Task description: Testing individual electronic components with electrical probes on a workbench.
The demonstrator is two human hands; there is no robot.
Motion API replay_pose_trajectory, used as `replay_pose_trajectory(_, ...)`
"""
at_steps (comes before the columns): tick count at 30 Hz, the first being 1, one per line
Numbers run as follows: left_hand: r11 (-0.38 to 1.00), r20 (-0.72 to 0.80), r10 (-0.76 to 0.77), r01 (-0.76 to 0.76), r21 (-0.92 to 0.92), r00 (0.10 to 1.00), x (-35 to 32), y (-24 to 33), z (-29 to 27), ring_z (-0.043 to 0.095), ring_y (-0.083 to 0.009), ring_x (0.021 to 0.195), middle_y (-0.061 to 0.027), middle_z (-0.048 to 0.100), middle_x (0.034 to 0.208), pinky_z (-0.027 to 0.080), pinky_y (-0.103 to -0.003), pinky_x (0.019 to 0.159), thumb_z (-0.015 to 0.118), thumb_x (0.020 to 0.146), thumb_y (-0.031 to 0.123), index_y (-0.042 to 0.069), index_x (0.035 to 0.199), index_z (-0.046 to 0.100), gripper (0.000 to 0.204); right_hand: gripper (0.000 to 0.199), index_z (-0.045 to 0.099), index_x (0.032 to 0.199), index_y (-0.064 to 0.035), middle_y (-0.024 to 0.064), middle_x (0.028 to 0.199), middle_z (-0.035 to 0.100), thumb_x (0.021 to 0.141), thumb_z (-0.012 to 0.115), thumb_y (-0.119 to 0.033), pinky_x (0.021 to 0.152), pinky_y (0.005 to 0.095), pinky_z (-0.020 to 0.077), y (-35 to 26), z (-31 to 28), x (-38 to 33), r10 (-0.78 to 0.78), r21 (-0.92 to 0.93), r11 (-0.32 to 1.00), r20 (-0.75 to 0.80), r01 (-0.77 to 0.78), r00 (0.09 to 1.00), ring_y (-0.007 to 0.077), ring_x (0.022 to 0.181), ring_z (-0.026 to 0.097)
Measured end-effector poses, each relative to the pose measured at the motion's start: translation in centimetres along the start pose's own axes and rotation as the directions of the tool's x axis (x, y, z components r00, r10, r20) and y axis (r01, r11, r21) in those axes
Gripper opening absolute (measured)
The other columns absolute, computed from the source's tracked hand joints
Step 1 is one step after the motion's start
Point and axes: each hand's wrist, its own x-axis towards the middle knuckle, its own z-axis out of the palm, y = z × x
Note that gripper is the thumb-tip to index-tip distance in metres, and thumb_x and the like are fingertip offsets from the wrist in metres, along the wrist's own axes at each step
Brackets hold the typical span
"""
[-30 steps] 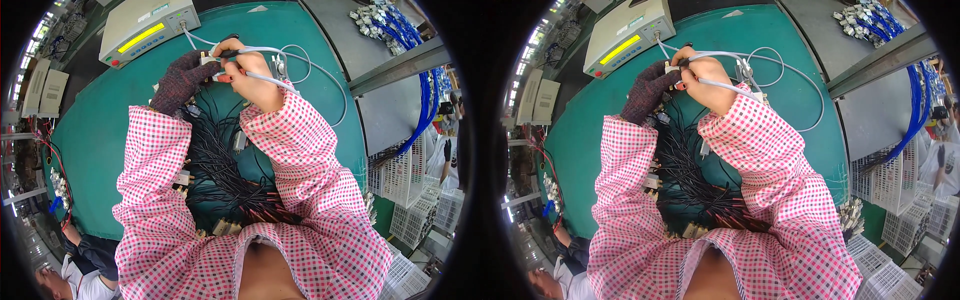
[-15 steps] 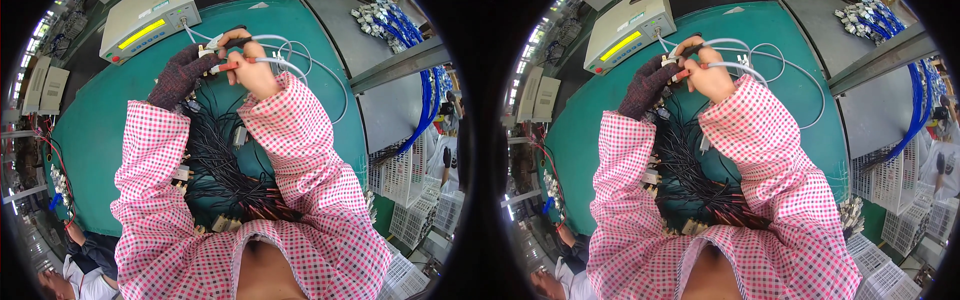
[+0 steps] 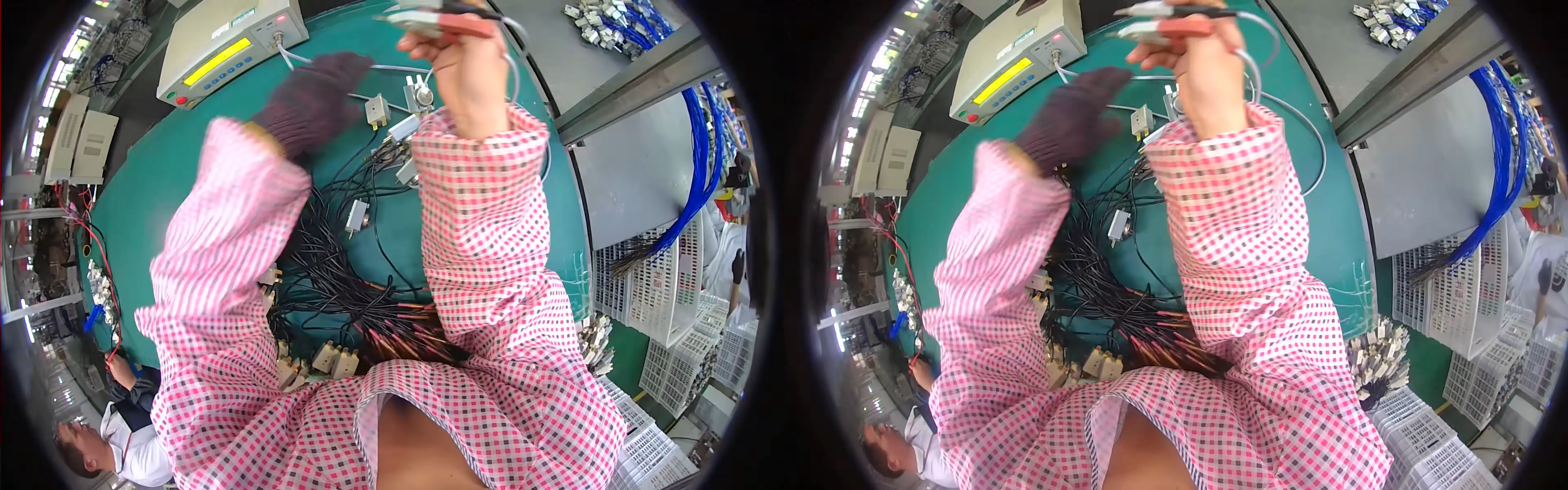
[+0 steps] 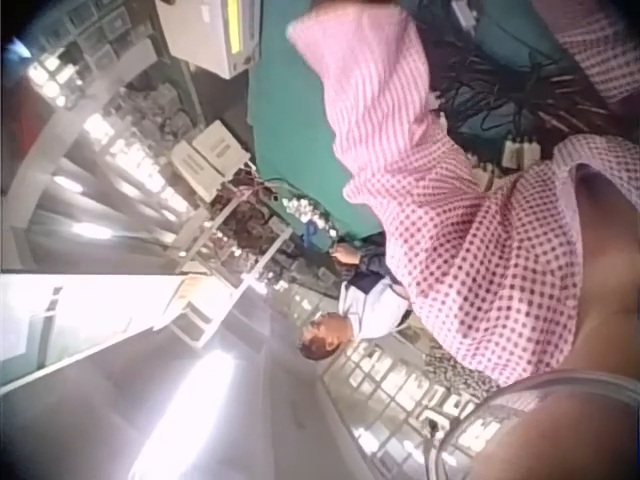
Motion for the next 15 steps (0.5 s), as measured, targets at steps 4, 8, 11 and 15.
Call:
replay_pose_trajectory(4, 0.998, 0.345, 0.026, -0.001, -0.07, 0.938, 0.8, -0.6, 1.9, 0.052, -0.034, 0.11, -0.0167, 0.053, 0.12, 0.044, -0.043, 0.092, 0.063, 0.074, 0.023, 0.009, 0.115, 0.054, 0.044, 0.027, 0.046, 0.111, 0.0003, 0.0223, 0.085, 0.062, 0.09, 0.03, -0.005, 0.056, 0.0292, 0.0513, 1.2, 4.3, -0.5, 0.196, -0.332, 0.876, -0.415, -0.348, 0.889, 0.027, 0.065, 0.065)
replay_pose_trajectory(8, 0.911, 0.442, -0.244, 0.36, -0.2, 0.863, -0.5, -2.0, -1.0, 0.053, -0.0327, 0.11, -0.0156, 0.054, 0.12, 0.044, -0.04, 0.092, 0.066, 0.073, 0.019, 0.007, 0.118, 0.051, 0.049, 0.026, 0.046, 0.111, 0.0002, 0.0208, 0.085, 0.062, 0.09, 0.031, -0.006, 0.054, 0.0277, 0.0514, 2.6, 3.5, -1.3, 0.266, -0.314, 0.846, -0.451, -0.43, 0.852, 0.0252, 0.065, 0.065)
replay_pose_trajectory(11, -0.155, 0.365, -0.14, 0.344, -0.926, 0.92, -3.1, -4.3, -1.1, 0.056, -0.0273, 0.108, -0.01, 0.056, 0.118, 0.046, -0.039, 0.091, 0.065, 0.081, 0.013, 0.006, 0.126, 0.045, 0.05, 0.025, 0.047, 0.11, 0.0004, 0.0196, 0.086, 0.062, 0.09, 0.033, -0.005, 0.054, 0.0269, 0.0521, 3.5, 3.4, -1.6, 0.324, -0.314, 0.807, -0.472, -0.5, 0.82, 0.024, 0.064, 0.065)
replay_pose_trajectory(15, -0.385, 0.273, -0.262, 0.159, -0.909, 0.926, -4.6, -3.7, -0.8, 0.058, -0.0233, 0.104, -0.0099, 0.057, 0.113, 0.051, -0.031, 0.082, 0.067, 0.081, 0.017, 0.004, 0.129, 0.043, 0.056, 0.024, 0.047, 0.111, 0.0003, 0.0184, 0.089, 0.061, 0.091, 0.034, -0.006, 0.061, 0.0299, 0.0555, 4.3, 2.7, -2.1, 0.385, -0.241, 0.821, -0.438, -0.518, 0.813, 0.0282, 0.071, 0.067)
